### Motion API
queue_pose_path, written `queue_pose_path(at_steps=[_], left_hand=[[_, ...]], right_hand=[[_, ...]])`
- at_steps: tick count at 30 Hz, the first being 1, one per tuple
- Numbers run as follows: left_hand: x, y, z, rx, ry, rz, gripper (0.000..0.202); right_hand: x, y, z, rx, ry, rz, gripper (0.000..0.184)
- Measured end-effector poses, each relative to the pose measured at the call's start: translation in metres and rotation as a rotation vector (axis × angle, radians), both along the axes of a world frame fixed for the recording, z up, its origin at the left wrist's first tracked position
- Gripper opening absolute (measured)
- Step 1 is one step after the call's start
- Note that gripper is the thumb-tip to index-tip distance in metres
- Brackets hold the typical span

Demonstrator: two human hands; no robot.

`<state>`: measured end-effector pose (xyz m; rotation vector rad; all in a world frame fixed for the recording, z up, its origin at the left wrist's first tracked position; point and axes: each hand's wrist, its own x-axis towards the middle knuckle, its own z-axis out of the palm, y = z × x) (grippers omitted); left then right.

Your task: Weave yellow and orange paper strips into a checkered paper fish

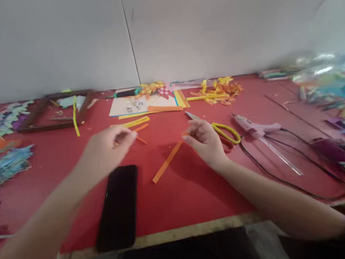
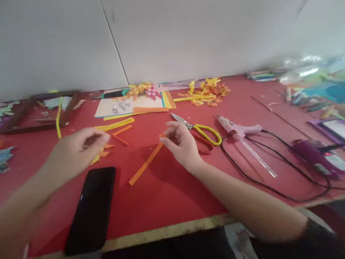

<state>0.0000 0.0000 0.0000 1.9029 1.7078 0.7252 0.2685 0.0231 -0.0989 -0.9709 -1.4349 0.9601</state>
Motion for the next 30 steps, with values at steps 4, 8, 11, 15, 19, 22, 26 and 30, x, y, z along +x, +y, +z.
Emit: queue_pose_path(at_steps=[4, 8, 11, 15, 19, 22, 26, 30], left_hand=[[0.057, -0.007, -0.022, -0.155, -0.333, -0.194, 0.044], [0.075, -0.005, -0.046, -0.265, -0.424, -0.251, 0.028], [0.071, -0.004, -0.059, -0.275, -0.484, -0.226, 0.023], [0.065, -0.003, -0.066, -0.289, -0.581, -0.194, 0.025], [0.062, -0.002, -0.069, -0.278, -0.68, -0.135, 0.027], [0.063, -0.001, -0.068, -0.318, -0.807, -0.092, 0.026], [0.066, -0.003, -0.067, -0.327, -0.876, -0.056, 0.021], [0.065, -0.003, -0.069, -0.274, -0.906, -0.02, 0.018]], right_hand=[[-0.007, -0.01, 0.005, -0.025, -0.073, 0.148, 0.033], [-0.012, -0.02, 0.008, -0.054, -0.16, 0.291, 0.024], [-0.011, -0.024, 0.009, -0.07, -0.201, 0.327, 0.026], [-0.006, -0.024, 0.01, -0.085, -0.225, 0.304, 0.028], [-0.002, -0.02, 0.012, -0.08, -0.213, 0.155, 0.025], [0.001, -0.017, 0.014, -0.122, -0.137, 0.096, 0.022], [0.001, -0.017, 0.015, -0.146, -0.054, 0.058, 0.025], [0.001, -0.019, 0.016, -0.142, -0.042, 0.023, 0.026]])
